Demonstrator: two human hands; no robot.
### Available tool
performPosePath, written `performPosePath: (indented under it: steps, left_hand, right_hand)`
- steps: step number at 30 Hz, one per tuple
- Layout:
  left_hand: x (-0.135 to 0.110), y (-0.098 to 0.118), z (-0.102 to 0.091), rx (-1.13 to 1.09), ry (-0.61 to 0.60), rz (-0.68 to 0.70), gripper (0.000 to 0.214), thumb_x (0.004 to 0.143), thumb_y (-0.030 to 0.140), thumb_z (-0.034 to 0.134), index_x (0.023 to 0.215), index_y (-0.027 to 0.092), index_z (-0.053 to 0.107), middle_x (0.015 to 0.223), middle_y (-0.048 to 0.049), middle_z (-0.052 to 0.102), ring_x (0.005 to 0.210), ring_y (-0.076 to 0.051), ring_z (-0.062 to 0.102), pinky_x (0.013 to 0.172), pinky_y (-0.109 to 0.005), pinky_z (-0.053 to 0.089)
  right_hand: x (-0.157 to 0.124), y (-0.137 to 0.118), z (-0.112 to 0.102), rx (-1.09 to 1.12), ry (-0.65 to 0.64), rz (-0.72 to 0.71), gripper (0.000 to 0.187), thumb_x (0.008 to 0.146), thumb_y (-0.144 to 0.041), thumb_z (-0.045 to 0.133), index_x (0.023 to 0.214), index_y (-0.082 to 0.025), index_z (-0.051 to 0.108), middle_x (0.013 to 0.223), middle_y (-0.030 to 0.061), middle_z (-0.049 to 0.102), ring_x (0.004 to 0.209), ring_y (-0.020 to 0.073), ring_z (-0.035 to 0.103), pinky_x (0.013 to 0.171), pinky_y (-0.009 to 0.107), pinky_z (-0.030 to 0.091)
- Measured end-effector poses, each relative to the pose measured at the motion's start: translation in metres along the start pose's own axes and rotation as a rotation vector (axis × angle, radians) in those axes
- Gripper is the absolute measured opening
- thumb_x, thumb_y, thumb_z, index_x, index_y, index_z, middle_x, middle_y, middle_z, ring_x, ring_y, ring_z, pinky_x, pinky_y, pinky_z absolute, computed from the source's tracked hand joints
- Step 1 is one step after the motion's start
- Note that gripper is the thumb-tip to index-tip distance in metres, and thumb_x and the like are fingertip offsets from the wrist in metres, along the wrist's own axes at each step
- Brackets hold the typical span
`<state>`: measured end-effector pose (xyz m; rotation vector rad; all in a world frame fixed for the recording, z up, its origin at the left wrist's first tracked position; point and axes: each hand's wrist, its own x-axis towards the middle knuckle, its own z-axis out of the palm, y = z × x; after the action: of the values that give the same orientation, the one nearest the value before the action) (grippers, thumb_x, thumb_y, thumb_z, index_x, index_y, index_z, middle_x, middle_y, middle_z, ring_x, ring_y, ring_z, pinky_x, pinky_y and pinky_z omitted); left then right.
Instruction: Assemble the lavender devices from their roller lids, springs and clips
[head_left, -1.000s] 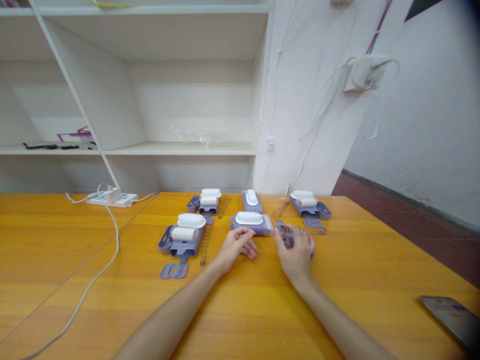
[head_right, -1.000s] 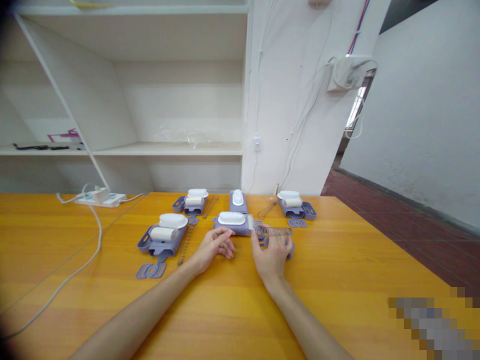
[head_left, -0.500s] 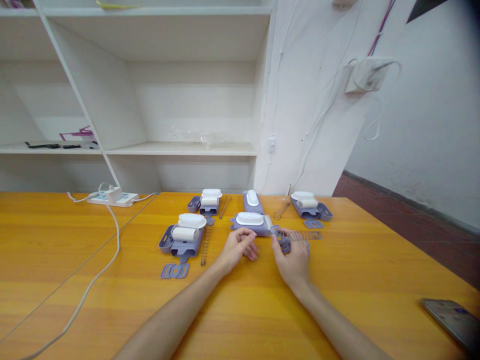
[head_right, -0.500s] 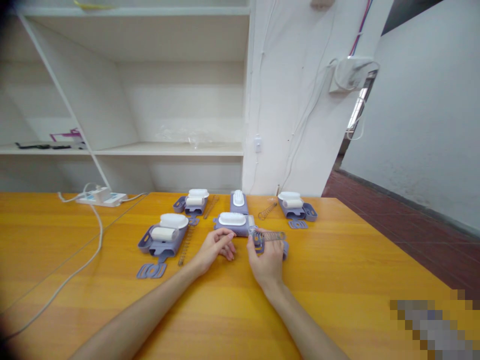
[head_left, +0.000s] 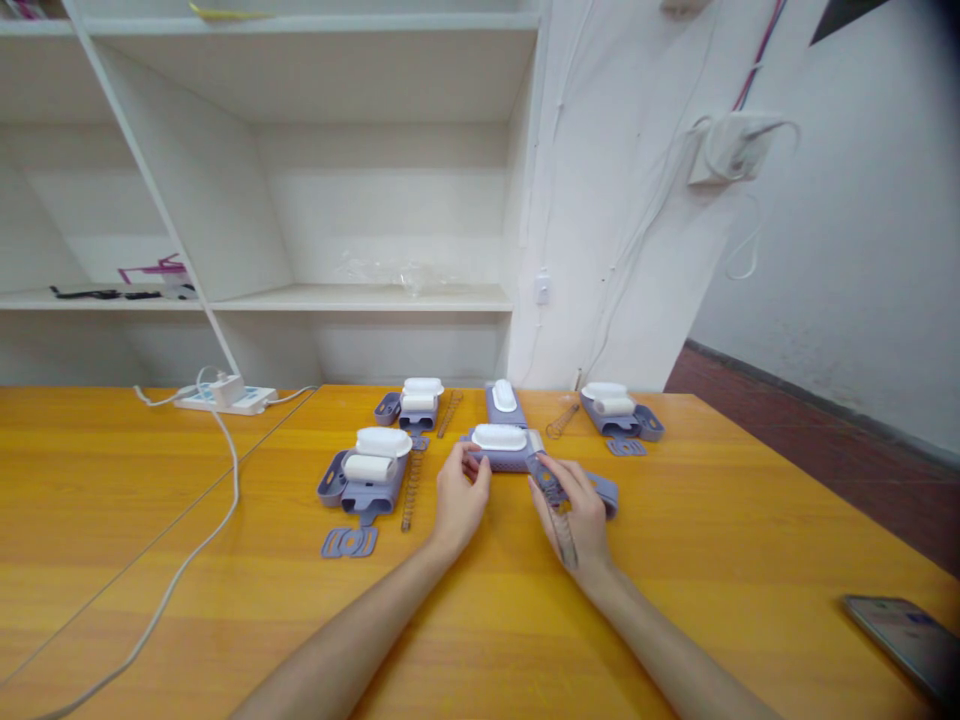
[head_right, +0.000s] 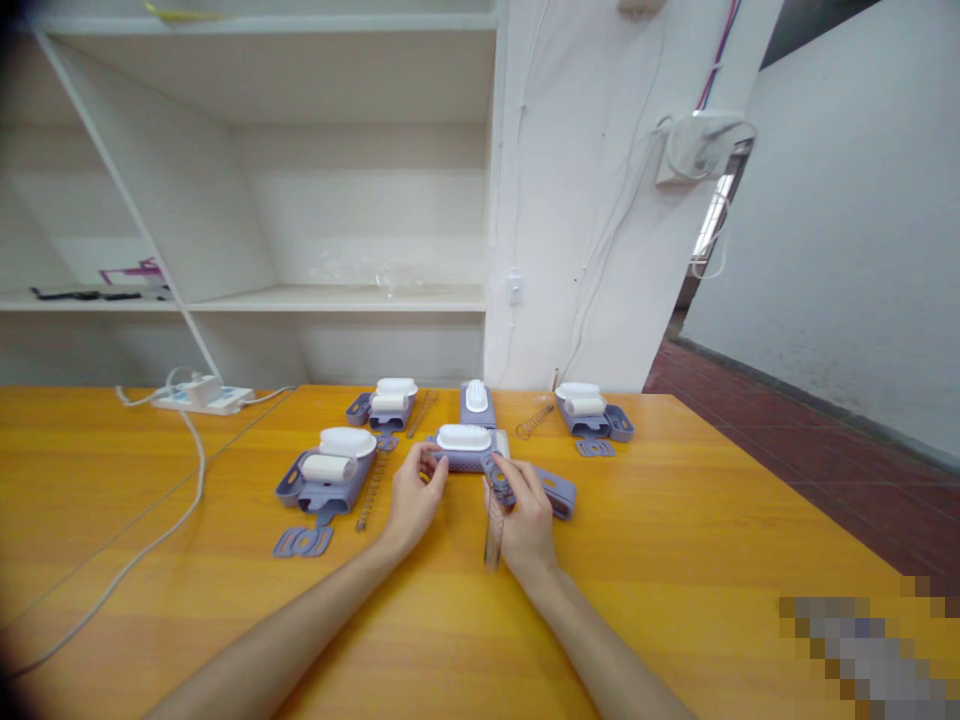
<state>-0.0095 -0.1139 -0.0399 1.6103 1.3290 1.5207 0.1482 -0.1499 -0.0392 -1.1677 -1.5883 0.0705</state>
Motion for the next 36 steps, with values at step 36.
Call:
performPosePath:
  steps: [36]
  left_hand:
    - [-0.017,0.021,-0.005,0.767,-0.134,0.504,0.034,0.080,0.046,0.049,0.097,0.016,0.050,0.090,-0.0095,0.054,0.086,-0.025,0.051,0.074,-0.038,0.037]
  right_hand:
    - [0.002,0.004,0.005,0.041,0.007,0.039,0.031,0.081,-0.030,0.053,0.110,-0.017,0.056,0.108,0.0110,0.059,0.104,0.0242,0.053,0.093,0.044,0.040]
